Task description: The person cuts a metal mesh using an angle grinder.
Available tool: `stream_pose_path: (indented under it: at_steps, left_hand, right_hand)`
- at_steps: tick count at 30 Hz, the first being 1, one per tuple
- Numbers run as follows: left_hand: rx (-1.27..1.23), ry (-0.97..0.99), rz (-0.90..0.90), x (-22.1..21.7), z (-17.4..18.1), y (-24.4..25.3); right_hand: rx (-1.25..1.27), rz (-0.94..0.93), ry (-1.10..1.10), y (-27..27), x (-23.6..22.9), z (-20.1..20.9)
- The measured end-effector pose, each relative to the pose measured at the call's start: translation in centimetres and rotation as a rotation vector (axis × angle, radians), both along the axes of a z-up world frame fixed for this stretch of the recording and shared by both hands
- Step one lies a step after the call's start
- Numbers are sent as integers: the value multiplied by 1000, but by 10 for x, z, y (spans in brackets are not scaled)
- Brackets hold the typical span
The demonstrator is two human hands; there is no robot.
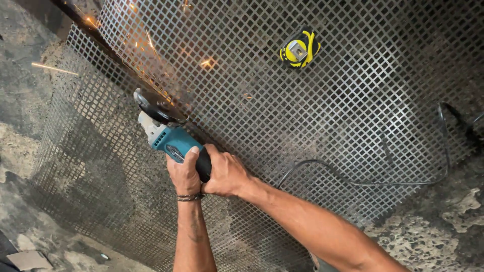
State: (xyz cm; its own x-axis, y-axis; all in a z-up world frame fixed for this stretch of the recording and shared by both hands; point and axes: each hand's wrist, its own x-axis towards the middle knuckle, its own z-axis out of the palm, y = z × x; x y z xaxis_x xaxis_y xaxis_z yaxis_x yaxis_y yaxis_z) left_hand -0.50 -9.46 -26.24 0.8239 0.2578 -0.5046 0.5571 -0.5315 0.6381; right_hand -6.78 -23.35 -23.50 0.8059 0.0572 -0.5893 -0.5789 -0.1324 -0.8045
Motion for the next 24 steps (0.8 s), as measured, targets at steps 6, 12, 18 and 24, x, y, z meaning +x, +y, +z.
stream_pose_path:
  at_steps: [6, 12, 18, 24]
  left_hand:
    - [12, 13, -9, -6, 7, -2]
    - [-11, -4, 17, -11, 9, -7]
    - [-22, -23, -7, -16, 12, -11]
    - [-8, -16, -7, -21, 8, -7]
  right_hand:
    - [31, -14, 22, 0, -7, -5]
    - [17, -10, 32, -5, -6, 7]
    - [23, -19, 2, -6, -11, 4]
    - [39, -54, -21, -4, -17, 3]
